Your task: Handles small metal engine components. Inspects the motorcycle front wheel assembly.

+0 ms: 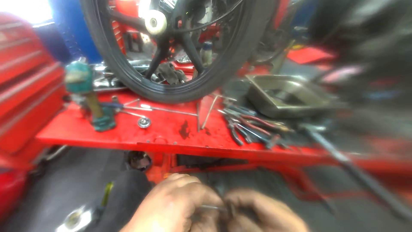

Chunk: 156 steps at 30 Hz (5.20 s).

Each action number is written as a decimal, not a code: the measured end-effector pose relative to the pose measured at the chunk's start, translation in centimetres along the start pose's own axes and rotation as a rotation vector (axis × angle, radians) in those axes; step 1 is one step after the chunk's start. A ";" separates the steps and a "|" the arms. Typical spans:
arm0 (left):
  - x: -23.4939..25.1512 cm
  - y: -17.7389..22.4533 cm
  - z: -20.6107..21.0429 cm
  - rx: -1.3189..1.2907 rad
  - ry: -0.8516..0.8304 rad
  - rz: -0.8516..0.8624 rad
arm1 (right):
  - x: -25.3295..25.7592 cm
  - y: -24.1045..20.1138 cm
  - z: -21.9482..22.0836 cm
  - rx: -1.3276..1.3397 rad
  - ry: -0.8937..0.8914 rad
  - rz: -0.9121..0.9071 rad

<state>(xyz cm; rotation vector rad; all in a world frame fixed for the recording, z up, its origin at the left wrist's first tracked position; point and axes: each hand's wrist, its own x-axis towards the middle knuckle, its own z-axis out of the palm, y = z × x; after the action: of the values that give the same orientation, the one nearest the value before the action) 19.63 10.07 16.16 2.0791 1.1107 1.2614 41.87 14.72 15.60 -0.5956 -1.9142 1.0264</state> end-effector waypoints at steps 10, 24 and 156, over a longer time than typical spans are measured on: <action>-0.3 -0.7 1.0 0.059 0.129 0.106 | 0.0 0.3 -0.1 -0.029 0.007 -0.103; -0.6 0.1 0.9 -0.145 0.040 -0.127 | 0.3 1.0 0.3 -0.146 0.010 -0.272; -1.4 -4.4 6.3 -0.269 -0.064 -0.371 | -1.5 8.1 -1.3 0.297 0.495 0.223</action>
<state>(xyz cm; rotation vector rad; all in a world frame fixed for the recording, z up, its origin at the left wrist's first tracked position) 23.09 11.59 9.28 1.6152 1.1610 1.0855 43.84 18.63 8.47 -0.8134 -1.2581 1.1499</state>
